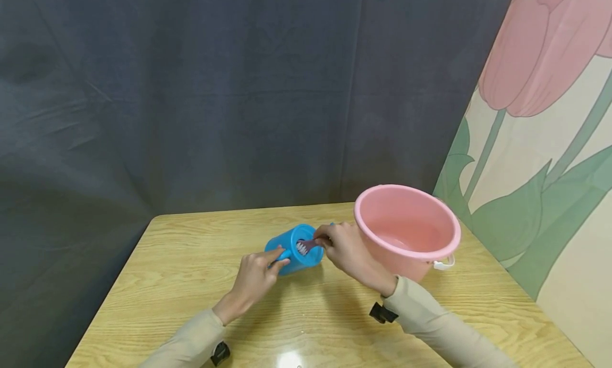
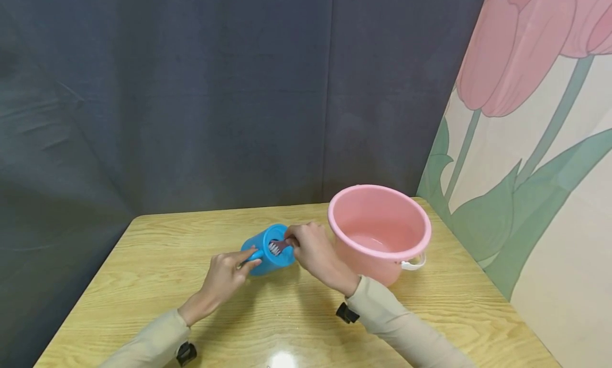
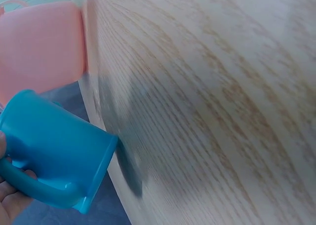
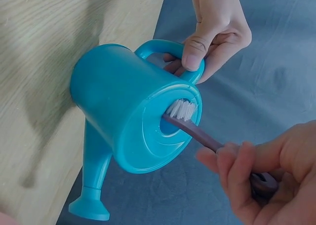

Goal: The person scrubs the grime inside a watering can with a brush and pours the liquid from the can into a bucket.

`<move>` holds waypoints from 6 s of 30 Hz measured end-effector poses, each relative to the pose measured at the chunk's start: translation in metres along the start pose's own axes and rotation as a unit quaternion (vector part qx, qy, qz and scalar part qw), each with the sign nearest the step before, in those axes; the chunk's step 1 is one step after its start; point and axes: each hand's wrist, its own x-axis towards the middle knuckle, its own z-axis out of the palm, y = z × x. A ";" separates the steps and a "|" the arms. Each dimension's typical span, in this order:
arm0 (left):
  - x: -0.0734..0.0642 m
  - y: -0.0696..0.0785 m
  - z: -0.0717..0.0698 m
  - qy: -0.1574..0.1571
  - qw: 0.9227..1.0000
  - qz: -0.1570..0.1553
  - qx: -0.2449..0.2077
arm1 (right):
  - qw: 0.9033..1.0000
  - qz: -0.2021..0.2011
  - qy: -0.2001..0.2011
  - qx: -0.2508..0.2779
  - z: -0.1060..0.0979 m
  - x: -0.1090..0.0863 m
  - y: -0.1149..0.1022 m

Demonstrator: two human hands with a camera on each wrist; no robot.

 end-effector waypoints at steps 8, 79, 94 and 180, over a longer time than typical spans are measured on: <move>-0.002 -0.001 0.003 0.022 1.000 0.014 0.000 | 1.000 -0.008 -0.007 0.014 0.008 -0.001 0.000; 0.000 0.003 0.005 -0.013 0.999 0.037 0.038 | 0.996 -0.034 -0.010 0.087 0.005 -0.006 0.012; 0.002 0.006 0.004 -0.014 0.998 0.043 0.036 | 0.994 -0.031 -0.018 0.101 0.022 -0.014 0.011; 0.010 0.000 0.007 -0.013 0.999 0.034 0.030 | 0.994 -0.018 -0.009 0.103 0.021 -0.009 0.010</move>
